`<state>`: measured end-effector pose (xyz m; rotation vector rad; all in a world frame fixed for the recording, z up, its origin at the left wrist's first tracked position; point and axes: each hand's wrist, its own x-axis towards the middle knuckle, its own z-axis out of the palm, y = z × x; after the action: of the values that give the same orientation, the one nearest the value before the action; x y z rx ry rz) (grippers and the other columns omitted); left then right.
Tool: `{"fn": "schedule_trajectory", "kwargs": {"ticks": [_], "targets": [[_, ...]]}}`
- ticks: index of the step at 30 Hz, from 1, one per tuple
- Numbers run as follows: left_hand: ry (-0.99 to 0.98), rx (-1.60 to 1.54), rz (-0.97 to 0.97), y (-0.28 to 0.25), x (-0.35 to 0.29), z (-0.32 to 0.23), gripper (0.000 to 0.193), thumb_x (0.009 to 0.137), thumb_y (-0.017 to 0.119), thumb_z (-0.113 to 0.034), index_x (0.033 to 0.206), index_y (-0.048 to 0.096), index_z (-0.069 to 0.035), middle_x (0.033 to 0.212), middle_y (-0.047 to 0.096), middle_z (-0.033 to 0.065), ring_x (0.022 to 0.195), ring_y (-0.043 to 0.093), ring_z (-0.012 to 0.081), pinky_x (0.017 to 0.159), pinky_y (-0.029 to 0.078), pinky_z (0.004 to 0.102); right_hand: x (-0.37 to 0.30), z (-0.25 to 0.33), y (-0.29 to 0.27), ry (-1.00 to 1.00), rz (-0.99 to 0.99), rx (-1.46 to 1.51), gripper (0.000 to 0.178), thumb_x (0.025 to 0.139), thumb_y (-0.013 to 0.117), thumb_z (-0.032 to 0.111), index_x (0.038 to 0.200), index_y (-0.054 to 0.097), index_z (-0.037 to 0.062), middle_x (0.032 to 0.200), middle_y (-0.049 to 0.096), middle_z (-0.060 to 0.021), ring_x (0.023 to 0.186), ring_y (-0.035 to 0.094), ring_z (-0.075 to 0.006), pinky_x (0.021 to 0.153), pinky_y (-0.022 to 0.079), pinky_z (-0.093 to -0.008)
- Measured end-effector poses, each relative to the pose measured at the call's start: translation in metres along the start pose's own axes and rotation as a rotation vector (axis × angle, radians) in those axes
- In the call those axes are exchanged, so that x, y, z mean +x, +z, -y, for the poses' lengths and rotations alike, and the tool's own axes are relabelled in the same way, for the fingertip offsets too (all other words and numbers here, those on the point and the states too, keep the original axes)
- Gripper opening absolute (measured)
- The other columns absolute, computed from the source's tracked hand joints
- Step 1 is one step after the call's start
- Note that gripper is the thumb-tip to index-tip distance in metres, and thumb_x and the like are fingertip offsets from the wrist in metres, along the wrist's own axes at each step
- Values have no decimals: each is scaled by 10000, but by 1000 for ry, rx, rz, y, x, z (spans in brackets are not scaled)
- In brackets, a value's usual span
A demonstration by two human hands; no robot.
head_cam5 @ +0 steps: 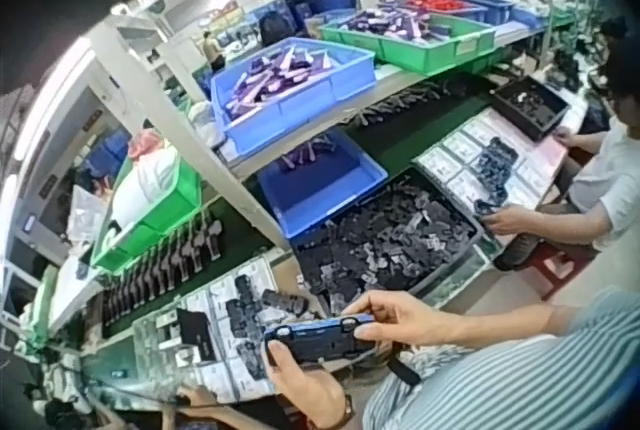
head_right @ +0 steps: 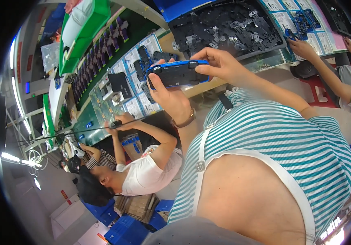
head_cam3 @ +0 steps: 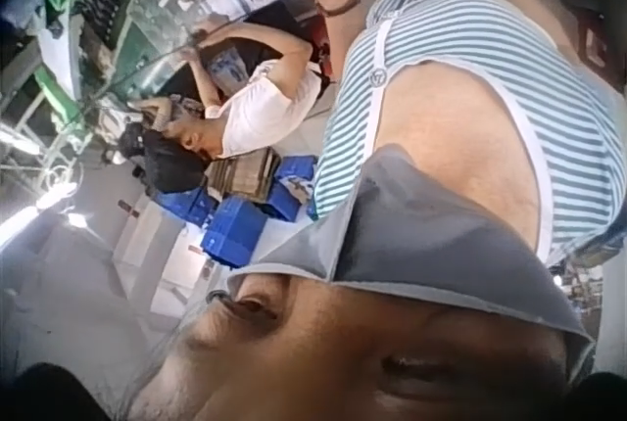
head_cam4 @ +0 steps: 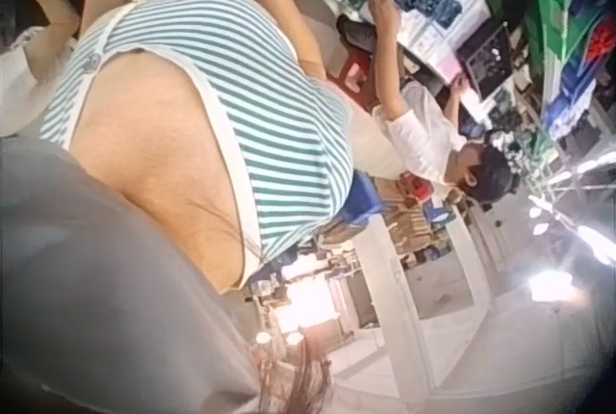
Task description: The person assembles plastic internal parts into blue plastic device housings by hand, taking the parts from storage bins and inserting them into the housings.
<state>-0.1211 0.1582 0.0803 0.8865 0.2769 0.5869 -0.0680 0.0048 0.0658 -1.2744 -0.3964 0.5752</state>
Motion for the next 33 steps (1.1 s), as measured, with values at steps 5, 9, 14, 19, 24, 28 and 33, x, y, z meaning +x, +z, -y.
{"fn": "schedule_trajectory", "kwargs": {"ticks": [5,9,14,19,24,28,33], "targets": [[74,61,17,32,6,1,452,912,586,-377,1146,450,-14,1069,585,167,938,625,303,827,525,388,-11,28,-7,15,-52,21,390,901,616,242,1226,520,48,1017,609,-30,885,567,-66,636,488,-208],[91,102,38,64,5,-2,463,919,572,-380,1163,418,-18,1118,556,171,956,613,299,828,529,395,-10,50,-29,-48,-39,7,364,889,634,225,1186,569,24,958,627,-33,845,571,-65,640,487,-218],[46,64,124,88,15,2,445,943,523,-392,1144,428,-7,1136,545,167,965,601,279,832,525,393,-8,70,-43,-152,-133,-17,335,857,664,200,1120,595,4,890,631,-36,767,584,-73,610,488,-218],[-115,-170,245,111,0,10,521,949,505,-393,1298,377,-28,1289,470,140,1168,496,285,984,434,425,-17,89,-60,-163,-172,40,341,853,673,224,1105,601,5,914,637,-46,785,586,-78,600,495,-212],[-118,-48,269,128,-14,24,462,962,516,-229,1314,341,13,1300,466,182,1139,521,271,964,450,393,-18,97,-65,-152,-209,10,335,862,661,229,1100,599,1,876,624,-43,766,574,-71,573,489,-203],[-34,2,262,137,-4,26,481,946,550,-251,1299,353,10,1269,492,206,1081,561,257,888,504,354,-13,99,-68,-198,-209,44,320,896,616,240,1114,597,7,930,625,-50,803,584,-97,606,503,-229],[-98,-10,273,139,2,33,483,943,552,-250,1314,350,-16,1250,500,198,1076,566,256,886,504,350,-15,100,-75,-145,-220,107,316,908,601,226,1140,591,11,976,628,-56,854,587,-99,664,520,-236]]}}
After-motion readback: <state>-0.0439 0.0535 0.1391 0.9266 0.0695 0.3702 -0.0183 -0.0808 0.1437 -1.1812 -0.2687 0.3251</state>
